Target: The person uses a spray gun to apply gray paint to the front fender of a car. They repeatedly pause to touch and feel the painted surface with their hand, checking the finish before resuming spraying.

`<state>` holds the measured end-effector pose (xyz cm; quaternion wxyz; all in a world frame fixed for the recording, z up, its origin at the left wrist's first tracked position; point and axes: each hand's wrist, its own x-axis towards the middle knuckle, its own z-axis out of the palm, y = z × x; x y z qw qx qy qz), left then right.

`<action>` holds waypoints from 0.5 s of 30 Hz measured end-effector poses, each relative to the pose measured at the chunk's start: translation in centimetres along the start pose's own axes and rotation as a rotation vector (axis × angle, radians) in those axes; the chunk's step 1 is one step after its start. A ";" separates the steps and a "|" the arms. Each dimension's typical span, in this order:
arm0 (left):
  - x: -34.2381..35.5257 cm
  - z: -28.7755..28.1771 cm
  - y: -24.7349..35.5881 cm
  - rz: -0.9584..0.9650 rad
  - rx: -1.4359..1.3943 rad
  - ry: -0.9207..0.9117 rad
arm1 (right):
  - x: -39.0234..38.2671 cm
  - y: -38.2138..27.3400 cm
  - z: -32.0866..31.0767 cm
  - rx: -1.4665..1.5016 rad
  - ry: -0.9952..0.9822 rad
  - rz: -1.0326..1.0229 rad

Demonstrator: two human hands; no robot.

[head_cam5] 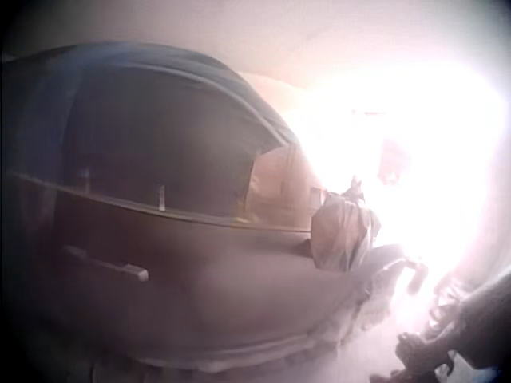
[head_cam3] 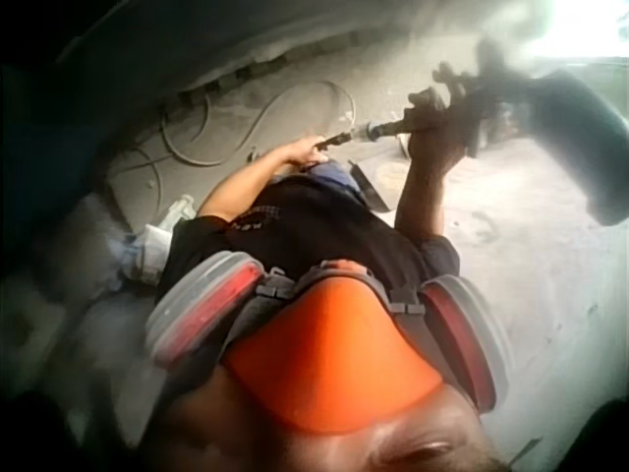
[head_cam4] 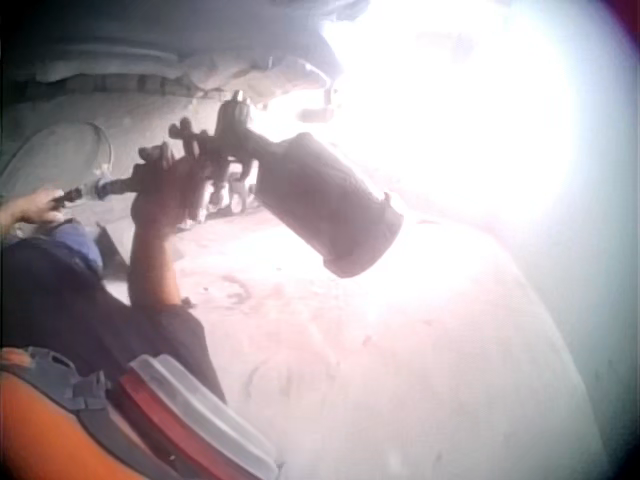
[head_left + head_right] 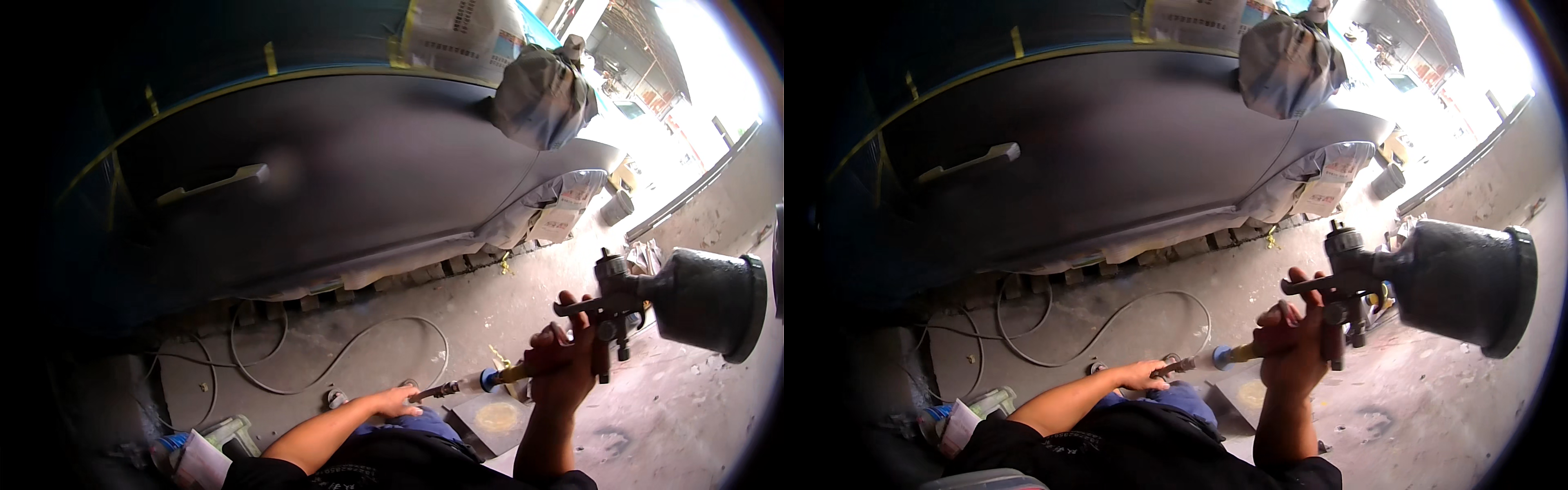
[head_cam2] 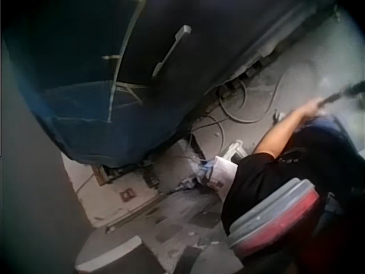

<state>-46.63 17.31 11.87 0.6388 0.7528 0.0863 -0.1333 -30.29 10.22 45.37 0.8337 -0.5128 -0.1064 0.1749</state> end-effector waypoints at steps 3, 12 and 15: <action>-2.9 0.6 -6.6 -0.059 -0.008 -0.033 | 0.1 -0.3 -1.0 0.002 -0.085 -0.005; -20.2 0.8 -22.7 -0.624 0.293 0.276 | 0.7 -6.4 -0.3 -0.085 0.056 -0.179; -23.8 2.8 -24.9 -0.799 0.224 0.532 | 3.6 -2.9 -3.4 -0.193 0.155 -0.186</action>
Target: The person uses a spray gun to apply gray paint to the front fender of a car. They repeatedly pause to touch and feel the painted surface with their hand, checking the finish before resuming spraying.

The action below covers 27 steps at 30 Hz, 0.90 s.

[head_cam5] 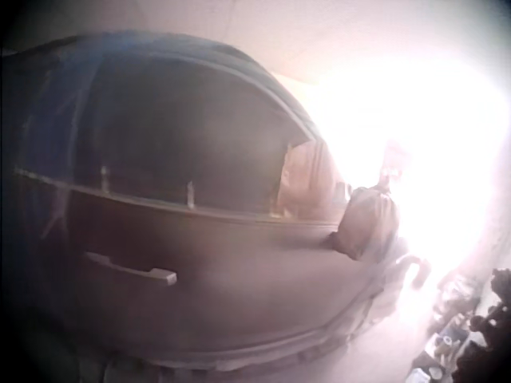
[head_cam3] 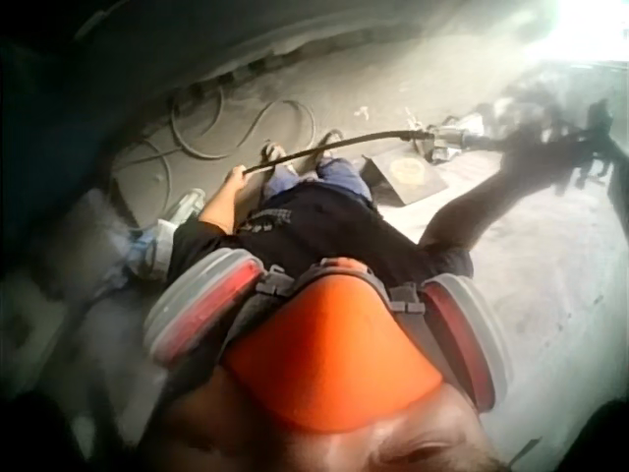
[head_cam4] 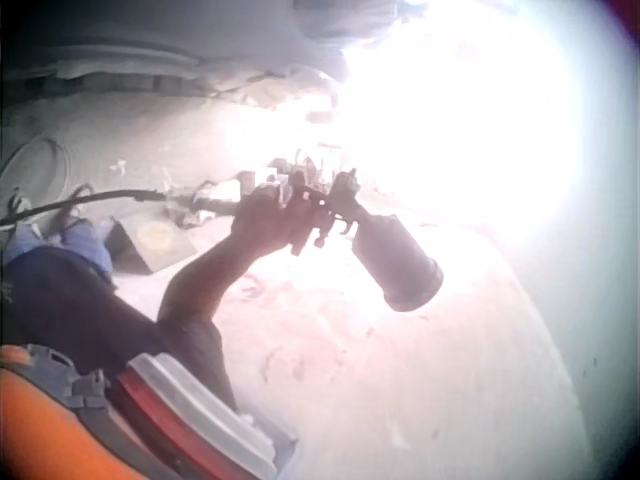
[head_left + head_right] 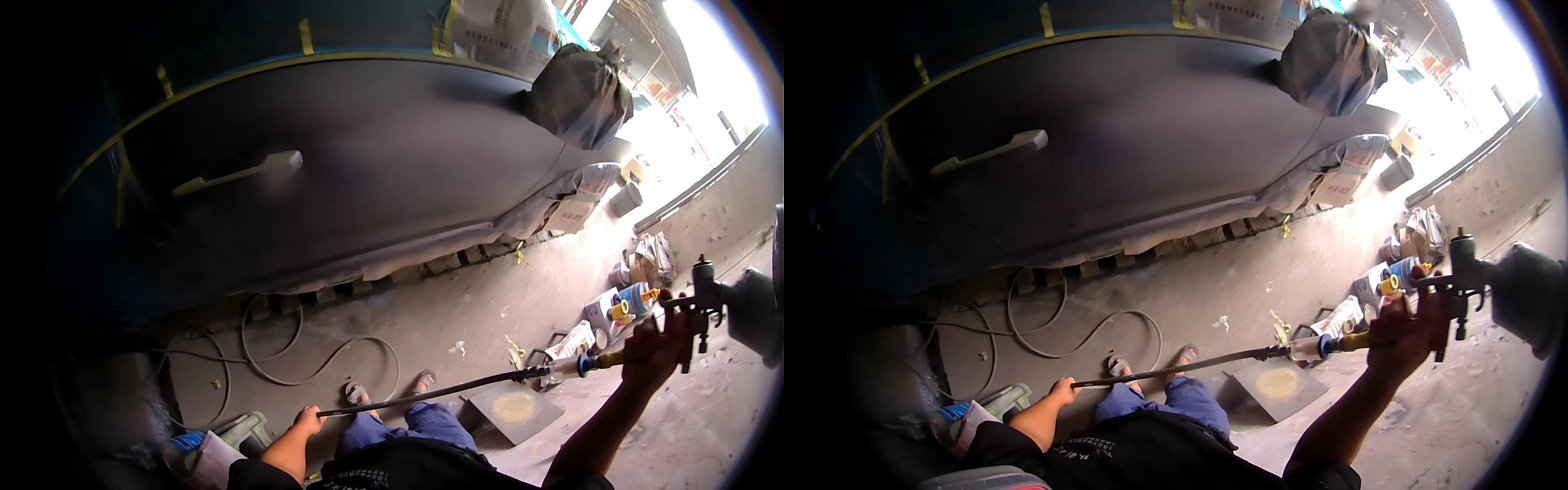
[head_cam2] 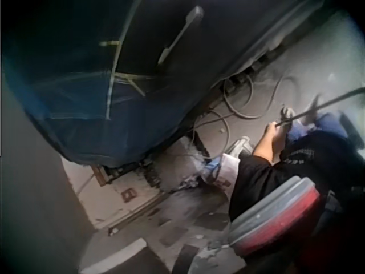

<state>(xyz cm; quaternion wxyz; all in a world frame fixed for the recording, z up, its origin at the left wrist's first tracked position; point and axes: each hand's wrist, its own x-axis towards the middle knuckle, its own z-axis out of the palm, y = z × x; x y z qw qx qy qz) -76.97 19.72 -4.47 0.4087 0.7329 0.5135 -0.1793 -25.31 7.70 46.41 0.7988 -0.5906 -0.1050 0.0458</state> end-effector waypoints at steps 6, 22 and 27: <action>-2.4 -1.9 3.4 -0.204 -0.063 0.049 | 1.0 17.0 -7.1 -0.014 -0.138 0.108; 5.4 2.9 8.2 -0.189 0.347 0.131 | 3.6 57.0 -16.2 -0.248 -0.643 0.632; 11.5 6.5 19.8 -0.183 0.219 0.120 | 14.3 61.2 -23.2 -0.413 -0.321 0.526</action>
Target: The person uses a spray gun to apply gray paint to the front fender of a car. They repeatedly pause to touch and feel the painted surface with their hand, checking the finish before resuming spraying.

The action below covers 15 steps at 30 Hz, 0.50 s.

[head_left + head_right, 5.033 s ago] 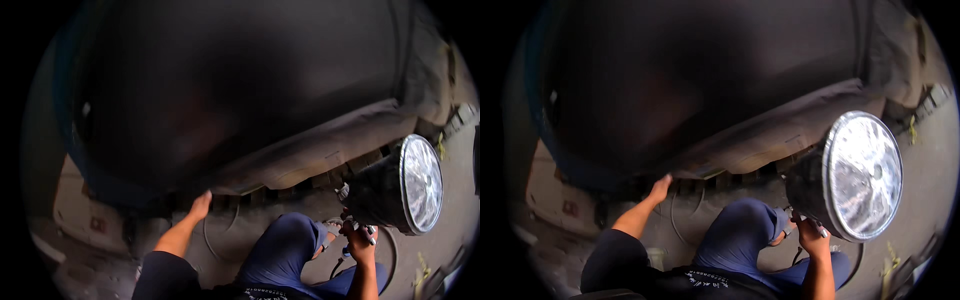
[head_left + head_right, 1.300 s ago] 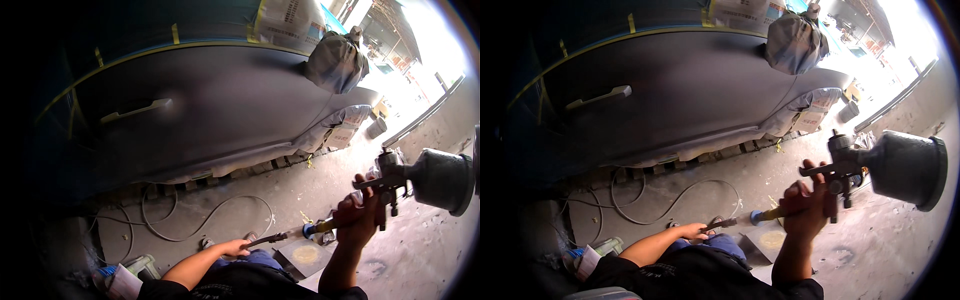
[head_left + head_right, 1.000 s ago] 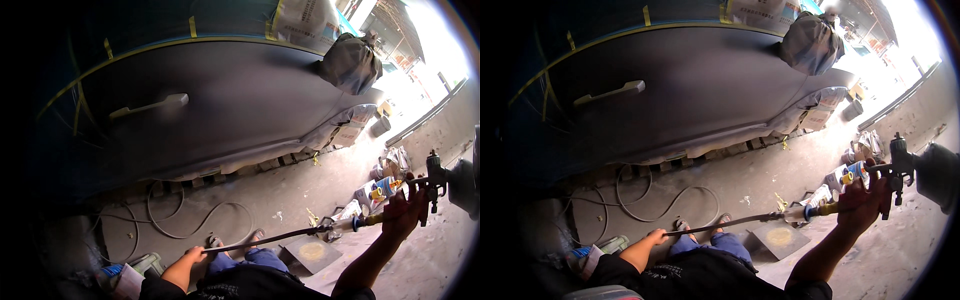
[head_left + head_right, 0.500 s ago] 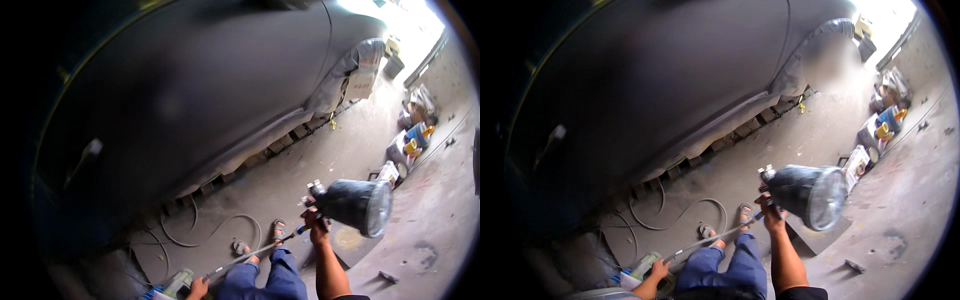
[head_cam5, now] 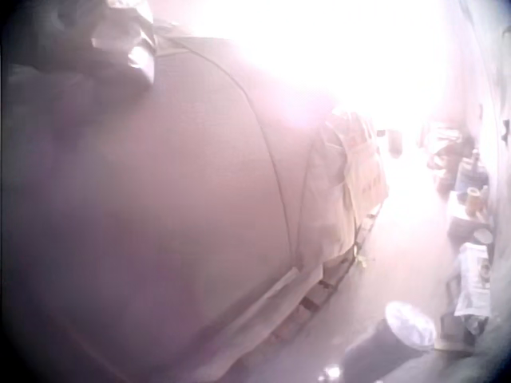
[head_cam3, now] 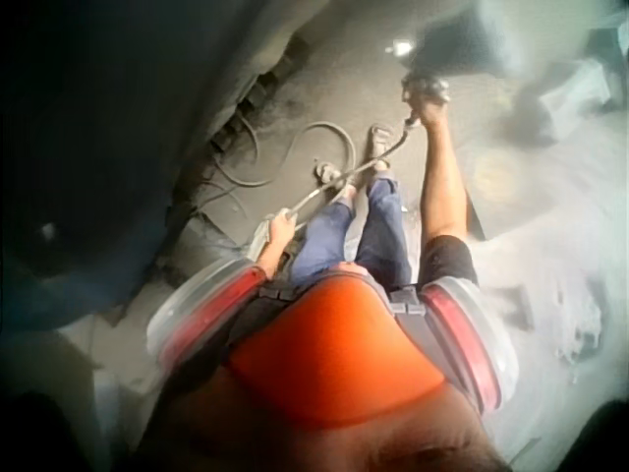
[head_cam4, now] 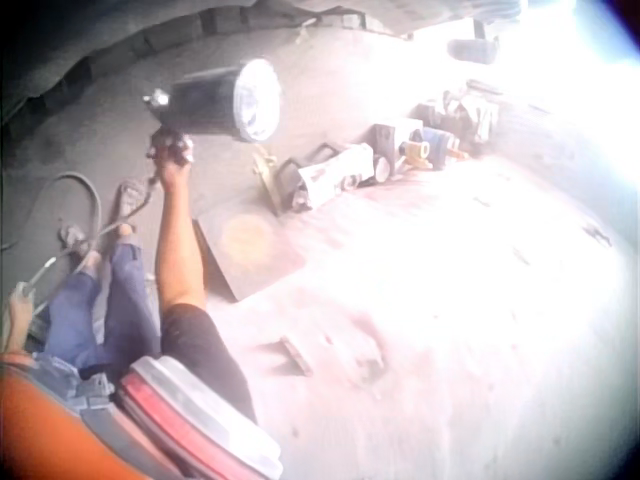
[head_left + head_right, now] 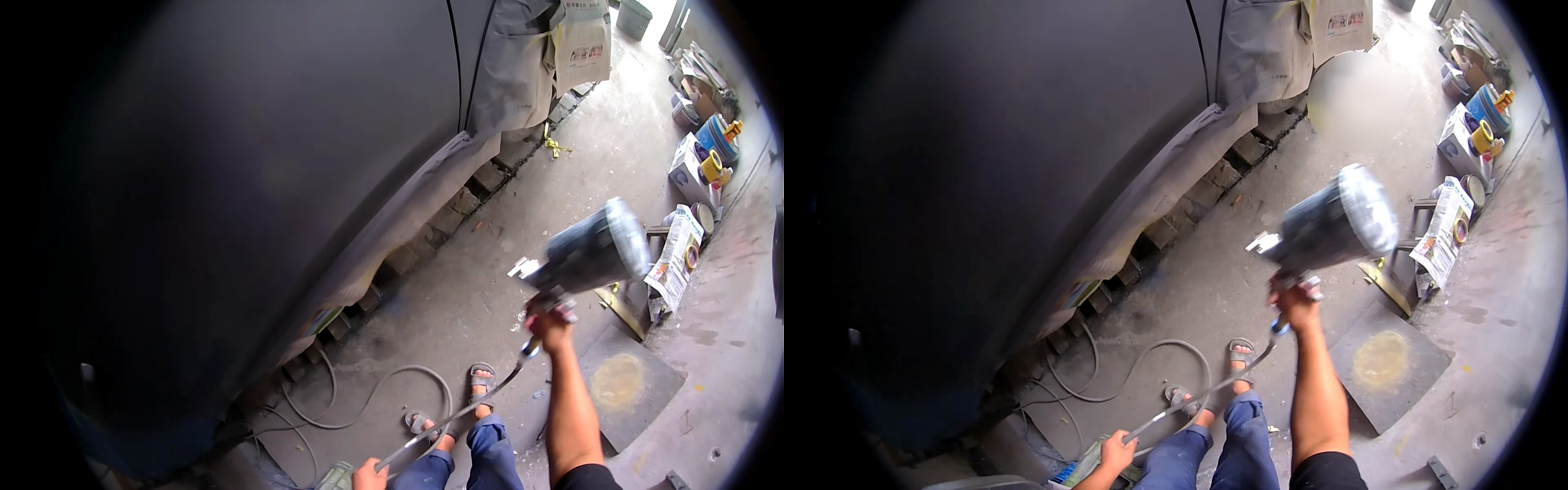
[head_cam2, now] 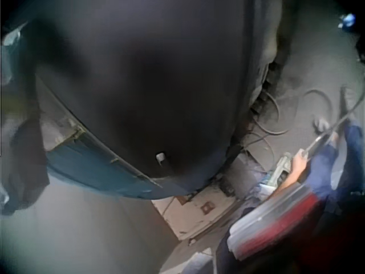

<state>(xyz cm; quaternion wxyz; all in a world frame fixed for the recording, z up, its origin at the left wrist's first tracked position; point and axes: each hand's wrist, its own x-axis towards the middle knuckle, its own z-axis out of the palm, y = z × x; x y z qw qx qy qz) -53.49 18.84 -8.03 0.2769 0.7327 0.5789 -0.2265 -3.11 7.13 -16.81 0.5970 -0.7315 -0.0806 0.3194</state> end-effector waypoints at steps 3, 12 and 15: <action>1.3 -0.2 7.4 0.139 -0.149 0.066 | 4.7 -3.5 -4.3 0.336 0.281 -0.053; 1.7 -2.1 9.9 0.275 -0.061 0.173 | 6.7 -3.1 -1.2 0.213 0.359 0.029; 0.9 -1.9 5.1 0.176 0.039 0.138 | 0.6 -1.2 1.7 0.110 0.052 0.031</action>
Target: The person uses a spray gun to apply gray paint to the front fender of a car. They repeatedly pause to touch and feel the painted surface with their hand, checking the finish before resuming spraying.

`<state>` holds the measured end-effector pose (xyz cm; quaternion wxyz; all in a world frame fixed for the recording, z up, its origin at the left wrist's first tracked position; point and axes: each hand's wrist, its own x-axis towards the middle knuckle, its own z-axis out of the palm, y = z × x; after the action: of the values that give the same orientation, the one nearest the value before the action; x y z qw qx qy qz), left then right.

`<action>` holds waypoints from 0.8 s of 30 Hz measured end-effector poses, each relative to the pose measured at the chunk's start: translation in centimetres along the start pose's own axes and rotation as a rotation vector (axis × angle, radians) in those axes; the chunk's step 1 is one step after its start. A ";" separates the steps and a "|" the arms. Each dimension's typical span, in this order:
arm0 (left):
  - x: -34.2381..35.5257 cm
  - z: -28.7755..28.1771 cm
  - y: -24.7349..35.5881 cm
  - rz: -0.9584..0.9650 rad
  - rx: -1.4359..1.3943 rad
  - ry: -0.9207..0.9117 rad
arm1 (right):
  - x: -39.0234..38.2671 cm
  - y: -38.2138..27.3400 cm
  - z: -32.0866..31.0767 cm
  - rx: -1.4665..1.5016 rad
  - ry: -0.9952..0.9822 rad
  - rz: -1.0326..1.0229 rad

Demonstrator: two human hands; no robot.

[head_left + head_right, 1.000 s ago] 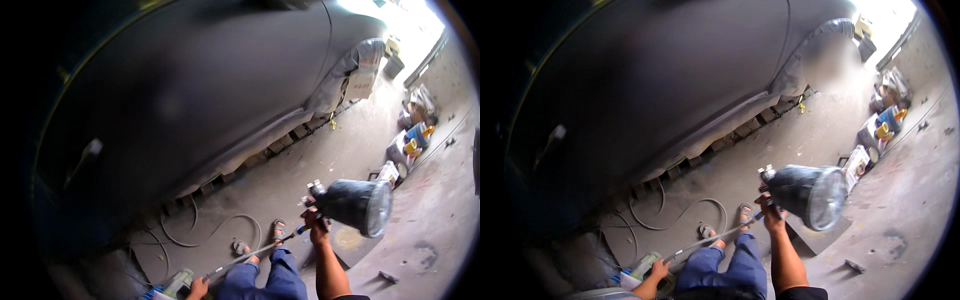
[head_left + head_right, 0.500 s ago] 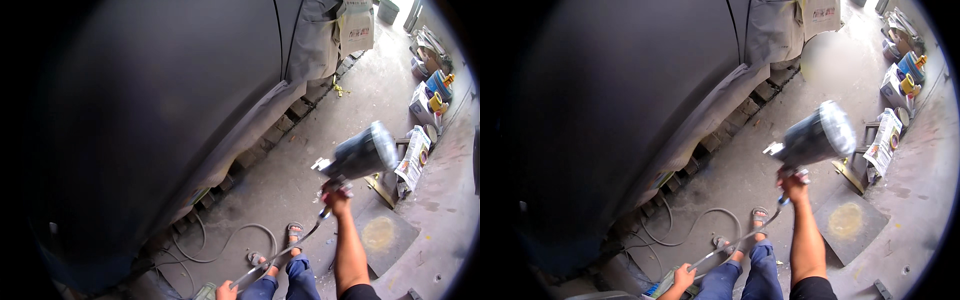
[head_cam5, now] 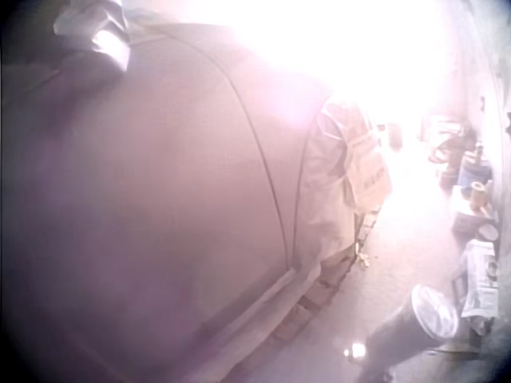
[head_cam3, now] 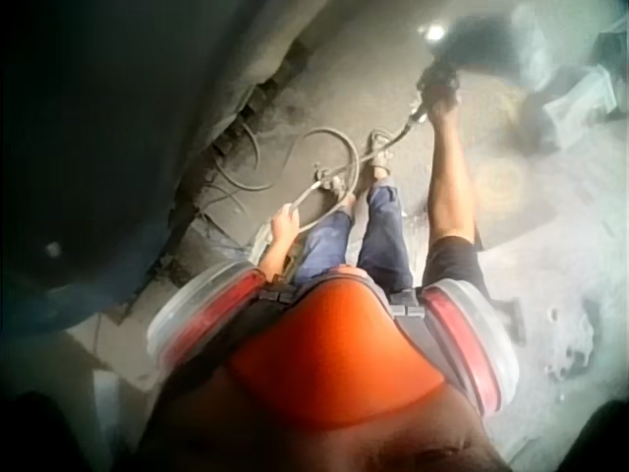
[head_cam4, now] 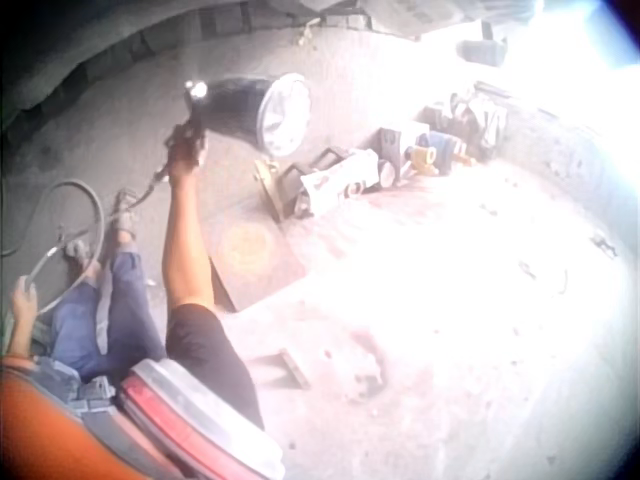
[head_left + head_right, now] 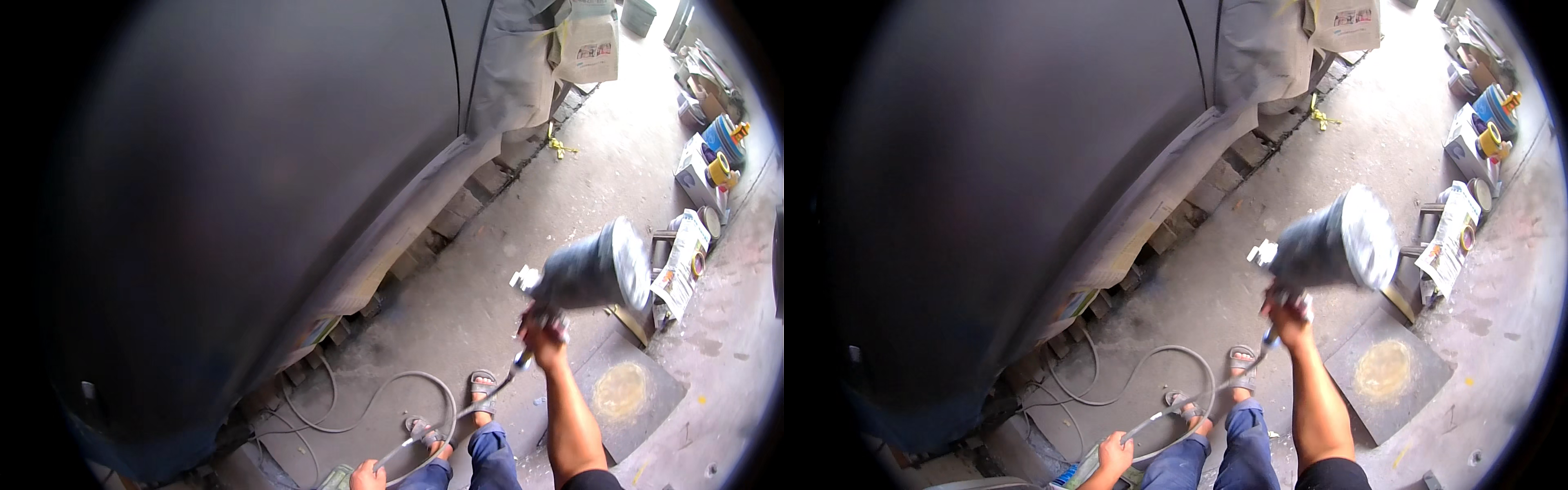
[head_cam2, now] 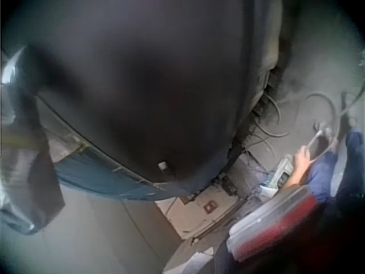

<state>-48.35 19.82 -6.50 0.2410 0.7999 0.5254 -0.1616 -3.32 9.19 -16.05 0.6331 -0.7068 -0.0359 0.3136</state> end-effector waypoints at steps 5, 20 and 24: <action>-2.1 0.5 -2.5 -0.080 0.066 -0.075 | -7.5 7.4 -1.9 -0.806 -0.490 -0.170; -6.2 2.0 -14.3 -0.050 -0.120 -0.030 | -15.1 10.5 15.3 -0.195 -0.369 -0.317; -9.0 0.6 -20.2 -0.133 -0.021 -0.045 | -24.6 7.4 22.6 0.090 -0.808 -0.298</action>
<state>-70.47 19.29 -6.76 0.2499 0.7567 0.5735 -0.1898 -36.63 16.46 -13.06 0.6367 -0.4862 -0.3689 0.4713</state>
